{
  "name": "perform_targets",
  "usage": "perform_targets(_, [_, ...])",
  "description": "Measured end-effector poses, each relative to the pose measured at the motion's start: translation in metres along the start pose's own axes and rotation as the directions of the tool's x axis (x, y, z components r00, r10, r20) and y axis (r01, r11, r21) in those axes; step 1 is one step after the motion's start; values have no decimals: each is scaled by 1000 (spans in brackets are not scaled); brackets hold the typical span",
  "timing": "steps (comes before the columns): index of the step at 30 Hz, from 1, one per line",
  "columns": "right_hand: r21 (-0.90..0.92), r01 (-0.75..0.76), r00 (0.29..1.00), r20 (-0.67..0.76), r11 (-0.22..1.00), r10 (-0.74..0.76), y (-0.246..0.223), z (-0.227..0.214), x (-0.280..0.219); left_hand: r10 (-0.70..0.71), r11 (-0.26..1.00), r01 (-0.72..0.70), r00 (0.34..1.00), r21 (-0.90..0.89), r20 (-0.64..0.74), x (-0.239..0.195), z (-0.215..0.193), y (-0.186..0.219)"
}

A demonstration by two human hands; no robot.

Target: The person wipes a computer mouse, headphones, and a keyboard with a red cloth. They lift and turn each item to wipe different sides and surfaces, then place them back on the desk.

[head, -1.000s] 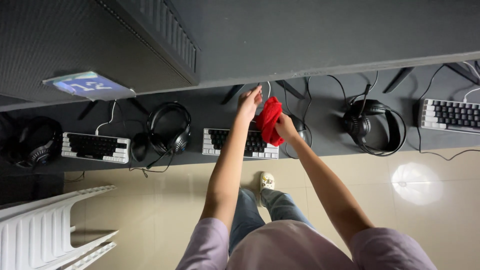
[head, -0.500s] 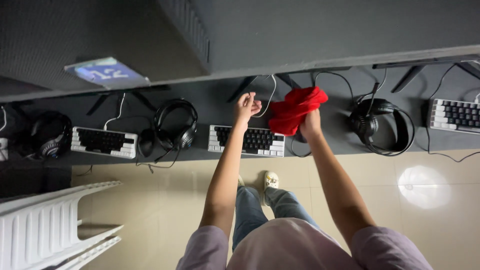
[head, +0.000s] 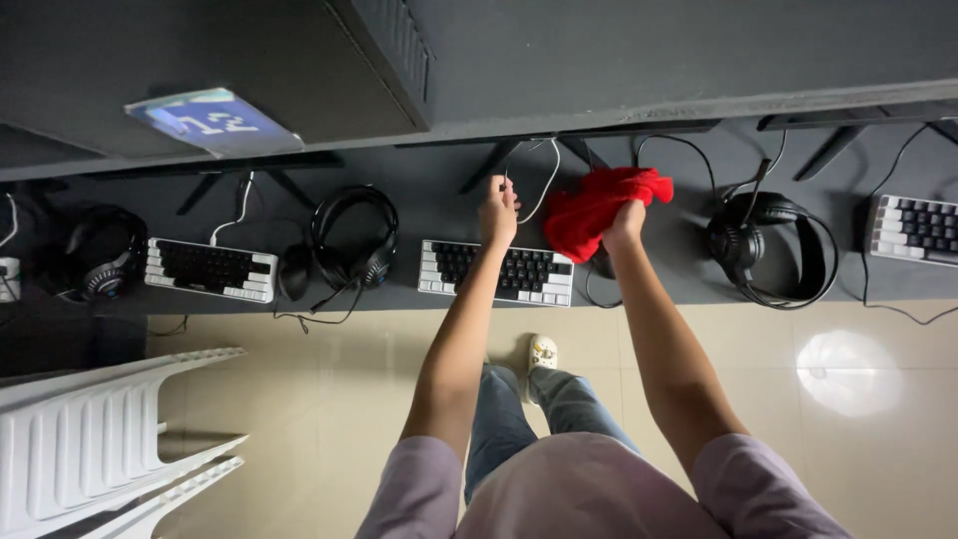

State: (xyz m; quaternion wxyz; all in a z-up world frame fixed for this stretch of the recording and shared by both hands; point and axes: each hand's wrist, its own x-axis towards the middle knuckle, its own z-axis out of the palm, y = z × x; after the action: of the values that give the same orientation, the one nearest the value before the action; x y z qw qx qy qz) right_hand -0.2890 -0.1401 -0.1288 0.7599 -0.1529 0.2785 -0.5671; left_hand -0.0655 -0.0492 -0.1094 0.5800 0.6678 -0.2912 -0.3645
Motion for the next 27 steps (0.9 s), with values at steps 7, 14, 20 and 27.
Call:
perform_targets(7, [-173, -61, 998, 21, 983, 66, -7, -8, 2, 124, 946, -134, 991, 295, 53, 0, 28, -32])
perform_targets(14, [-345, -144, 989, -72, 928, 126, -22, 8, 8, 210, 729, -331, 941, 599, 265, -30, 22, 22])
perform_targets(20, [-669, 59, 987, 151, 741, 59, 30, -124, 81, 241, 925, -290, 947, 246, 211, -16, 13, 4])
perform_targets(27, [-864, 502, 856, 489, -43, 169, 69, -54, 60, 117, 992, -124, 981, 35, 154, 15, -16, 0])
